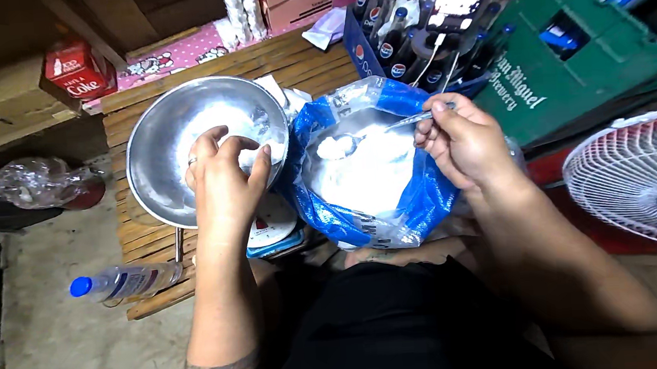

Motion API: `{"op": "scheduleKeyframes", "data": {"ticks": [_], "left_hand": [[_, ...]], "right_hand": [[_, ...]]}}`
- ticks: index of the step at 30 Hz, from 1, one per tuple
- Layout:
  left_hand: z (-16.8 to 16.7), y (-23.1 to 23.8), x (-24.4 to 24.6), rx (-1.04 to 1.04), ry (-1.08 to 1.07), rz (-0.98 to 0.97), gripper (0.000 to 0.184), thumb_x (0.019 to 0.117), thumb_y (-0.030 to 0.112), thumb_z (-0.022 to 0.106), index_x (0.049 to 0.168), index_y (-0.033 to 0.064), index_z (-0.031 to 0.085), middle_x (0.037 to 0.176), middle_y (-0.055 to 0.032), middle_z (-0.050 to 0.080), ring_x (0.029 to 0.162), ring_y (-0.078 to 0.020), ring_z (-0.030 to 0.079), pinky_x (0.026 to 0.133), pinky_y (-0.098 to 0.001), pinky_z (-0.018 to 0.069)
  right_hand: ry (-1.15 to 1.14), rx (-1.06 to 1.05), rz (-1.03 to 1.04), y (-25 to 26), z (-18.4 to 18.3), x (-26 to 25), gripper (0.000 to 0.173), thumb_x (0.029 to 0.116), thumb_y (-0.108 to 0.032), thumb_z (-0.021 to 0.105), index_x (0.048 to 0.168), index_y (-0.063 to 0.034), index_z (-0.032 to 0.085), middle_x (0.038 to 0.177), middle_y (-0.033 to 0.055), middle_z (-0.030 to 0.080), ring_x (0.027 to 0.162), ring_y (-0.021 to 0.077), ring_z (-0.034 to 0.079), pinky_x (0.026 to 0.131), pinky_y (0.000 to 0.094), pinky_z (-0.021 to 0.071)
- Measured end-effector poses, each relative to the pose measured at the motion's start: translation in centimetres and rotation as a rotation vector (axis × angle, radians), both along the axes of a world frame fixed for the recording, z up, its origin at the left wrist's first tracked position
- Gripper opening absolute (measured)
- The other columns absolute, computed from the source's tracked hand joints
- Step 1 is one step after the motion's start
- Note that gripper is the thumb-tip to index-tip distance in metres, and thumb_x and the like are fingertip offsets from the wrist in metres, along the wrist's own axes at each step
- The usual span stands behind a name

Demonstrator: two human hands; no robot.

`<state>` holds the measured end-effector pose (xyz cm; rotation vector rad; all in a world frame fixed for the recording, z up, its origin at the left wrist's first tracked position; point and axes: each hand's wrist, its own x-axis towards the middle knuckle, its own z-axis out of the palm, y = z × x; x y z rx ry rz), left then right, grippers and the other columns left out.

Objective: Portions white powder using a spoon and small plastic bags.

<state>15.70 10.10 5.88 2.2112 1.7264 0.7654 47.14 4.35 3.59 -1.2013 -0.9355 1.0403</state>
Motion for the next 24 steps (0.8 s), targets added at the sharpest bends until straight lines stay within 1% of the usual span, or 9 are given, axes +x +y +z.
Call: {"op": "scheduleKeyframes", "data": {"ticks": [3,6,8,11,13,16,18,22,24], "left_hand": [[0.1,0.3,0.5,-0.008,0.021,0.023,0.041,0.0986,0.047,0.059,0.115,0.0112,0.072,0.142,-0.0199,0.055,0.134,-0.0416,0.049,0.104,-0.0646,0.0357],[0.3,0.6,1.0,-0.015,0.011,0.022,0.045,0.0988,0.046,0.060,0.119,0.0072,0.070,0.127,-0.0194,0.064,0.119,-0.0401,0.059,0.098,-0.0639,0.0400],[0.5,1.0,1.2,-0.044,0.001,0.000,0.040,0.1009,0.039,0.059,0.119,0.0039,0.069,0.114,-0.0174,0.070,0.108,-0.0376,0.065,0.093,-0.0632,0.0450],[0.7,1.3,1.7,-0.061,-0.011,0.012,0.027,0.1031,0.025,0.057,0.111,0.0031,0.071,0.102,-0.0159,0.073,0.097,-0.0326,0.070,0.087,-0.0571,0.0518],[0.8,1.4,1.7,-0.051,-0.028,0.015,0.025,0.1034,0.022,0.057,0.109,0.0033,0.072,0.101,-0.0158,0.073,0.094,-0.0310,0.071,0.086,-0.0548,0.0536],[0.8,1.5,1.7,-0.042,-0.046,0.007,0.024,0.1036,0.022,0.057,0.109,0.0036,0.071,0.100,-0.0153,0.073,0.092,-0.0298,0.071,0.085,-0.0535,0.0539],[0.9,1.5,1.7,-0.039,-0.049,0.010,0.023,0.1034,0.021,0.058,0.109,0.0036,0.071,0.099,-0.0147,0.073,0.092,-0.0294,0.070,0.084,-0.0531,0.0536],[1.0,1.5,1.7,-0.038,-0.074,-0.002,0.024,0.1034,0.023,0.058,0.109,0.0035,0.071,0.099,-0.0144,0.073,0.090,-0.0290,0.070,0.084,-0.0536,0.0539],[0.9,1.7,1.6,-0.028,-0.087,-0.013,0.024,0.1038,0.024,0.058,0.109,0.0044,0.071,0.097,-0.0131,0.073,0.087,-0.0268,0.071,0.082,-0.0518,0.0545]], "right_hand": [[0.024,0.086,0.039,0.5,2.4,-1.7,0.018,0.1104,-0.017,0.037,0.113,-0.0143,0.054,0.080,-0.0088,0.060,0.072,0.0035,0.062,0.077,0.0237,0.0564],[0.015,0.122,0.064,1.2,3.9,-3.3,0.016,0.1103,-0.017,0.038,0.112,-0.0138,0.054,0.080,-0.0087,0.060,0.072,0.0036,0.063,0.077,0.0235,0.0572],[-0.004,0.142,0.082,1.7,4.5,-4.2,0.016,0.1102,-0.016,0.039,0.112,-0.0130,0.054,0.081,-0.0080,0.060,0.071,0.0036,0.062,0.077,0.0230,0.0574],[-0.049,0.166,0.104,2.2,5.1,-5.4,0.014,0.1099,-0.016,0.040,0.112,-0.0122,0.052,0.080,-0.0078,0.060,0.070,0.0031,0.062,0.075,0.0224,0.0573],[-0.082,0.180,0.113,2.4,5.3,-5.9,0.013,0.1099,-0.015,0.040,0.112,-0.0118,0.052,0.079,-0.0075,0.059,0.070,0.0032,0.062,0.075,0.0223,0.0575],[-0.134,0.212,0.124,2.8,5.6,-6.7,0.010,0.1097,-0.016,0.042,0.111,-0.0116,0.052,0.080,-0.0069,0.059,0.071,0.0038,0.063,0.075,0.0229,0.0576],[-0.187,0.234,0.130,3.0,5.8,-7.2,0.010,0.1094,-0.016,0.044,0.112,-0.0105,0.052,0.083,-0.0060,0.060,0.073,0.0039,0.064,0.075,0.0230,0.0584],[-0.349,0.298,0.150,3.8,6.3,-8.9,0.014,0.1076,-0.016,0.049,0.116,-0.0045,0.053,0.087,-0.0033,0.062,0.076,0.0039,0.066,0.076,0.0240,0.0592],[-0.444,0.382,0.177,4.3,6.2,-9.9,0.016,0.1057,-0.013,0.052,0.115,-0.0002,0.055,0.091,0.0007,0.062,0.078,0.0048,0.065,0.075,0.0254,0.0587]]}}
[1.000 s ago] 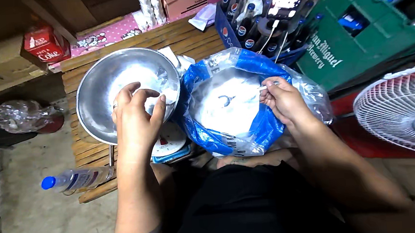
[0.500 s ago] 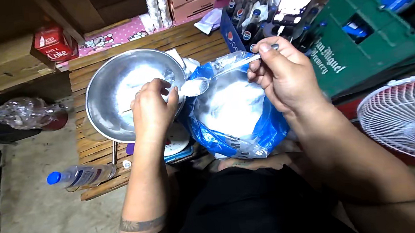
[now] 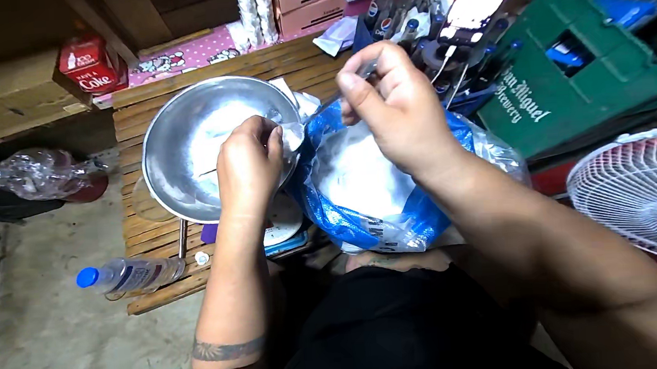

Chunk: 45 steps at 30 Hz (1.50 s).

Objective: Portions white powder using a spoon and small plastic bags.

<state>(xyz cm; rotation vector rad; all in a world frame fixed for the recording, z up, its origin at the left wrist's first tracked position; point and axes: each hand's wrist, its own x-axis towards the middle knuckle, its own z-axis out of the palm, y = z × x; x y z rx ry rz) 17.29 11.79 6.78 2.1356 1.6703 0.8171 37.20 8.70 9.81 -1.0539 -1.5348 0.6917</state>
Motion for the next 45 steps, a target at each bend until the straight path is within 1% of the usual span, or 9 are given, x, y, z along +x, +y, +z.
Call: {"op": "scheduleKeyframes", "data": {"ticks": [5,13,21,28,31,34,37,41,45], "left_hand": [[0.4,0.0,-0.2,0.039,-0.072,0.008,0.023,0.1030,0.025,0.059,0.107,0.0060,0.071,0.094,-0.0090,0.073,0.083,-0.0188,0.070,0.080,-0.0440,0.0550],[0.3,0.2,-1.1,0.079,-0.127,0.043,0.022,0.1025,0.024,0.058,0.107,0.0057,0.070,0.092,-0.0075,0.073,0.080,-0.0149,0.069,0.078,-0.0378,0.0558],[-0.3,0.1,-0.6,0.014,-0.107,0.062,0.023,0.1019,0.024,0.057,0.106,0.0065,0.070,0.090,-0.0071,0.072,0.079,-0.0159,0.068,0.076,-0.0404,0.0546],[-1.2,-0.3,-0.5,-0.042,-0.097,0.029,0.023,0.1024,0.026,0.057,0.108,0.0075,0.070,0.092,-0.0069,0.073,0.081,-0.0160,0.070,0.078,-0.0415,0.0558],[-1.1,-0.5,-0.2,-0.059,-0.086,0.012,0.026,0.1034,0.029,0.057,0.112,0.0076,0.069,0.096,-0.0068,0.073,0.080,-0.0150,0.069,0.077,-0.0399,0.0559],[-0.8,-0.9,-0.1,-0.055,-0.078,0.011,0.033,0.1036,0.034,0.056,0.121,0.0075,0.067,0.102,-0.0091,0.072,0.081,-0.0181,0.068,0.075,-0.0412,0.0553],[-0.9,-1.1,-0.4,-0.040,-0.075,0.018,0.047,0.1020,0.042,0.058,0.134,0.0074,0.060,0.118,-0.0154,0.067,0.095,-0.0246,0.068,0.080,-0.0431,0.0556],[-0.8,-1.6,-1.2,0.044,-0.054,0.019,0.059,0.1000,0.047,0.058,0.142,0.0062,0.055,0.135,-0.0216,0.058,0.117,-0.0313,0.060,0.091,-0.0458,0.0509],[-0.4,-2.3,-1.9,0.142,-0.047,0.022,0.059,0.0990,0.048,0.059,0.141,0.0059,0.056,0.144,-0.0245,0.051,0.133,-0.0354,0.049,0.108,-0.0509,0.0399]], "right_hand": [[-0.253,0.175,0.044,0.9,-0.5,-2.8,0.018,0.1033,-0.013,0.057,0.112,0.0026,0.062,0.094,0.0089,0.066,0.078,0.0089,0.065,0.074,0.0259,0.0566],[-0.583,0.413,0.001,-0.7,1.1,-1.5,0.021,0.1064,-0.014,0.051,0.114,0.0000,0.065,0.101,0.0123,0.069,0.094,0.0196,0.068,0.085,0.0339,0.0562],[-0.289,0.379,-0.015,-2.0,-0.2,2.4,0.021,0.1069,-0.010,0.049,0.116,0.0074,0.058,0.101,0.0071,0.065,0.085,0.0020,0.062,0.077,0.0202,0.0551],[-0.045,0.135,-0.181,-3.8,-4.8,9.0,0.013,0.1094,-0.016,0.044,0.118,-0.0090,0.051,0.093,-0.0103,0.061,0.080,-0.0015,0.062,0.079,0.0227,0.0565],[-0.323,0.024,-0.278,-4.3,-8.1,10.4,0.027,0.1094,-0.018,0.042,0.119,0.0037,0.055,0.089,0.0047,0.061,0.077,0.0057,0.061,0.076,0.0267,0.0552],[-0.612,-0.134,-0.277,-4.4,-10.4,10.1,0.031,0.1084,-0.017,0.043,0.119,0.0053,0.060,0.098,0.0212,0.066,0.086,0.0316,0.067,0.082,0.0500,0.0560],[-0.774,-0.182,-0.228,-3.8,-12.3,9.5,0.029,0.1084,-0.016,0.044,0.120,0.0042,0.062,0.107,0.0250,0.068,0.102,0.0423,0.068,0.091,0.0582,0.0538],[-0.881,-0.251,-0.157,-2.6,-13.7,8.6,0.028,0.1087,-0.016,0.045,0.119,0.0022,0.063,0.114,0.0243,0.068,0.113,0.0428,0.066,0.097,0.0574,0.0520],[-0.867,-0.257,-0.106,-2.2,-14.4,7.9,0.026,0.1082,-0.014,0.045,0.116,0.0027,0.064,0.108,0.0238,0.069,0.107,0.0418,0.068,0.094,0.0559,0.0536]]}}
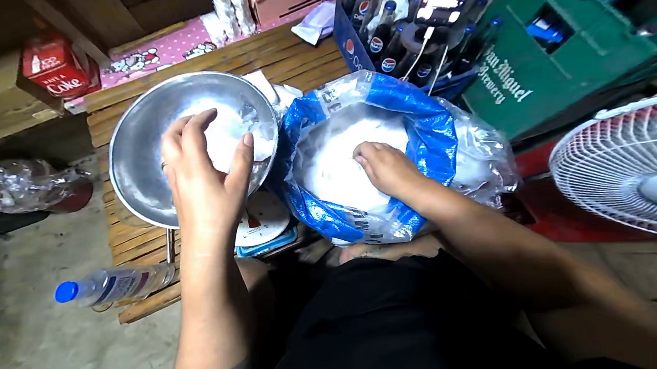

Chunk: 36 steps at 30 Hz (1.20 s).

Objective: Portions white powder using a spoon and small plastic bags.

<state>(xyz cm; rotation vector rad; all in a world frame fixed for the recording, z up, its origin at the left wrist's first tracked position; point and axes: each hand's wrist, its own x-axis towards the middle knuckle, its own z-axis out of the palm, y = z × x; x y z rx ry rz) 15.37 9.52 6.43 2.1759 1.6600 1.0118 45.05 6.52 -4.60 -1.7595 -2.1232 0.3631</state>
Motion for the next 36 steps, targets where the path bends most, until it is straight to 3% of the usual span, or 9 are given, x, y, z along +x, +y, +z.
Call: {"op": "scheduleKeyframes", "data": {"ticks": [3,7,12,17,23,27,36], "left_hand": [[0.1,-0.3,-0.7,0.056,-0.012,-0.013,0.058,0.0991,0.048,0.059,0.140,0.0056,0.057,0.149,-0.0270,0.045,0.138,-0.0366,0.044,0.111,-0.0502,0.0376],[0.4,-0.7,-0.9,0.052,-0.029,-0.011,0.054,0.0990,0.048,0.059,0.137,0.0090,0.060,0.154,-0.0256,0.040,0.143,-0.0369,0.038,0.114,-0.0509,0.0345],[0.4,-1.1,-1.1,0.049,-0.026,-0.007,0.050,0.0985,0.048,0.059,0.133,0.0123,0.064,0.157,-0.0263,0.038,0.150,-0.0427,0.028,0.119,-0.0565,0.0255],[0.4,-1.1,-1.2,0.056,-0.001,-0.005,0.049,0.0987,0.049,0.058,0.132,0.0130,0.065,0.157,-0.0263,0.038,0.151,-0.0452,0.025,0.120,-0.0601,0.0211],[0.0,-0.9,-1.3,-0.005,0.028,0.047,0.045,0.0981,0.051,0.057,0.126,0.0186,0.069,0.160,-0.0215,0.037,0.153,-0.0444,0.020,0.117,-0.0698,0.0163],[-0.5,-0.5,-0.7,-0.038,0.069,0.078,0.042,0.0978,0.051,0.058,0.117,0.0169,0.072,0.159,-0.0213,0.039,0.153,-0.0472,0.020,0.114,-0.0771,0.0103],[-0.8,0.4,1.0,-0.121,0.172,0.088,0.045,0.0968,0.055,0.057,0.103,0.0145,0.076,0.154,-0.0185,0.047,0.153,-0.0468,0.021,0.113,-0.0789,0.0074]], "right_hand": [[0.077,-0.047,0.035,-0.2,0.1,-0.4,0.026,0.1076,-0.013,0.046,0.117,0.0043,0.063,0.103,0.0240,0.069,0.099,0.0418,0.069,0.089,0.0569,0.0549],[0.237,-0.082,0.015,-0.4,0.3,-0.1,0.026,0.1080,-0.013,0.045,0.117,0.0041,0.062,0.098,0.0213,0.068,0.089,0.0342,0.069,0.086,0.0523,0.0558],[0.546,-0.220,-0.249,-0.3,0.3,2.0,0.031,0.1103,-0.016,0.041,0.126,0.0051,0.057,0.096,0.0183,0.066,0.088,0.0237,0.068,0.086,0.0424,0.0559],[0.903,-0.274,-0.452,-0.2,-1.1,4.1,0.027,0.1109,-0.018,0.041,0.128,0.0003,0.051,0.084,0.0025,0.058,0.073,0.0059,0.061,0.076,0.0257,0.0541],[1.046,-0.211,-0.464,-0.5,0.3,4.9,0.021,0.1105,-0.016,0.042,0.124,-0.0038,0.050,0.082,-0.0030,0.057,0.071,0.0034,0.062,0.076,0.0237,0.0555],[1.165,-0.170,-0.425,-0.8,3.1,4.5,0.016,0.1107,-0.015,0.039,0.122,-0.0079,0.049,0.081,-0.0059,0.058,0.072,0.0028,0.062,0.078,0.0239,0.0563],[1.353,-0.032,-0.188,-0.7,10.6,0.6,0.014,0.1107,-0.016,0.038,0.114,-0.0148,0.052,0.080,-0.0082,0.060,0.072,0.0034,0.063,0.079,0.0234,0.0567]]}}
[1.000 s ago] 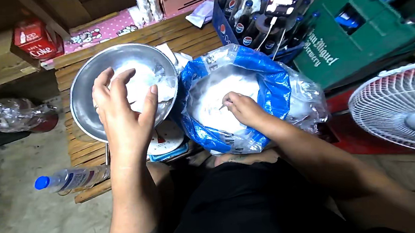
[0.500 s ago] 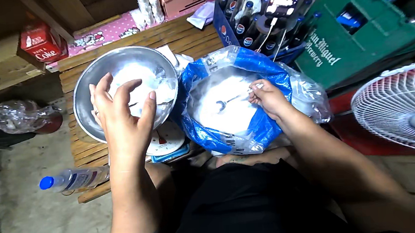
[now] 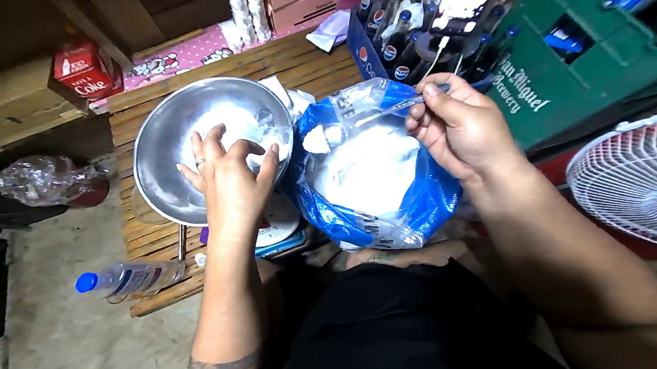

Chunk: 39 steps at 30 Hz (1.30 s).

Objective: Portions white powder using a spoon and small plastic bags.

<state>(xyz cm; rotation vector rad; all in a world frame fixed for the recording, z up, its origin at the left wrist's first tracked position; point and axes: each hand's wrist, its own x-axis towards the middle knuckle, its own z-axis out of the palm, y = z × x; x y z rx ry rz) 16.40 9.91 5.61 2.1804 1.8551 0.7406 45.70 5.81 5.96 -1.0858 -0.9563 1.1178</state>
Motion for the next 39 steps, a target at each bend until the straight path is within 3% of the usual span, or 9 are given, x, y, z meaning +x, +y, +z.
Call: {"op": "scheduleKeyframes", "data": {"ticks": [7,15,21,25,28,31,34,36,39], "left_hand": [[-0.3,0.6,0.3,-0.014,0.015,-0.052,0.027,0.0972,0.036,0.063,0.099,0.0124,0.076,0.153,-0.0158,0.050,0.151,-0.0454,0.029,0.112,-0.0785,0.0145],[0.0,0.5,0.1,-0.035,-0.075,-0.082,0.029,0.0974,0.033,0.056,0.099,0.0108,0.075,0.153,-0.0145,0.051,0.151,-0.0416,0.030,0.114,-0.0755,0.0158],[0.1,0.5,0.2,-0.010,-0.102,-0.082,0.027,0.0965,0.032,0.056,0.098,0.0101,0.073,0.151,-0.0138,0.052,0.151,-0.0389,0.031,0.115,-0.0738,0.0169],[-0.2,0.7,0.0,0.015,-0.122,-0.081,0.027,0.0957,0.033,0.056,0.099,0.0110,0.072,0.148,-0.0140,0.054,0.150,-0.0387,0.033,0.114,-0.0742,0.0188],[-0.5,0.7,-0.2,0.024,-0.137,-0.072,0.028,0.0954,0.034,0.056,0.099,0.0115,0.072,0.147,-0.0137,0.055,0.149,-0.0384,0.035,0.113,-0.0740,0.0204],[-0.4,0.6,-0.3,-0.007,-0.138,-0.065,0.028,0.0964,0.033,0.055,0.099,0.0104,0.072,0.150,-0.0150,0.052,0.149,-0.0386,0.034,0.114,-0.0729,0.0201],[-0.4,0.6,-0.2,-0.035,-0.121,-0.068,0.029,0.0969,0.034,0.055,0.099,0.0107,0.072,0.150,-0.0148,0.052,0.150,-0.0385,0.033,0.115,-0.0725,0.0188],[-0.6,0.6,-0.2,-0.039,-0.114,-0.075,0.029,0.0969,0.034,0.055,0.099,0.0106,0.072,0.150,-0.0146,0.053,0.149,-0.0379,0.034,0.115,-0.0722,0.0187],[-0.8,0.5,-0.3,-0.043,-0.109,-0.081,0.029,0.0974,0.034,0.055,0.099,0.0113,0.072,0.149,-0.0140,0.053,0.149,-0.0371,0.036,0.115,-0.0719,0.0197]], "right_hand": [[-0.070,0.098,0.022,0.8,2.1,-3.4,0.012,0.1097,-0.014,0.040,0.114,-0.0127,0.051,0.080,-0.0070,0.061,0.071,0.0045,0.064,0.077,0.0245,0.0582],[-0.291,0.248,0.052,1.6,2.9,-6.0,0.010,0.1085,-0.014,0.046,0.115,-0.0088,0.051,0.084,-0.0058,0.061,0.076,0.0041,0.065,0.077,0.0240,0.0591],[-0.665,0.518,0.089,2.8,3.6,-9.3,0.018,0.1048,-0.012,0.053,0.112,0.0033,0.059,0.092,0.0060,0.065,0.077,0.0074,0.065,0.073,0.0262,0.0574],[-1.075,0.695,0.111,2.6,3.9,-10.8,0.021,0.1052,-0.017,0.054,0.109,-0.0001,0.065,0.093,0.0112,0.067,0.084,0.0188,0.067,0.077,0.0341,0.0567],[-1.221,0.779,0.125,1.8,4.8,-10.3,0.024,0.1075,-0.017,0.048,0.112,-0.0013,0.065,0.097,0.0128,0.069,0.092,0.0245,0.069,0.083,0.0380,0.0567],[-1.186,0.802,0.093,1.3,5.4,-9.0,0.024,0.1075,-0.015,0.049,0.113,0.0004,0.065,0.101,0.0142,0.069,0.095,0.0228,0.068,0.085,0.0370,0.0558],[-1.055,0.779,0.033,0.9,5.3,-7.1,0.025,0.1078,-0.013,0.048,0.114,0.0051,0.063,0.101,0.0135,0.067,0.090,0.0122,0.064,0.081,0.0271,0.0544],[-0.934,0.749,0.000,0.5,4.9,-5.4,0.025,0.1086,-0.014,0.046,0.115,0.0071,0.059,0.102,0.0095,0.064,0.085,0.0042,0.061,0.076,0.0221,0.0543],[-0.781,0.679,-0.061,-0.2,3.6,-2.4,0.020,0.1098,-0.017,0.045,0.118,-0.0003,0.053,0.102,-0.0025,0.062,0.084,-0.0014,0.062,0.077,0.0221,0.0570]]}}
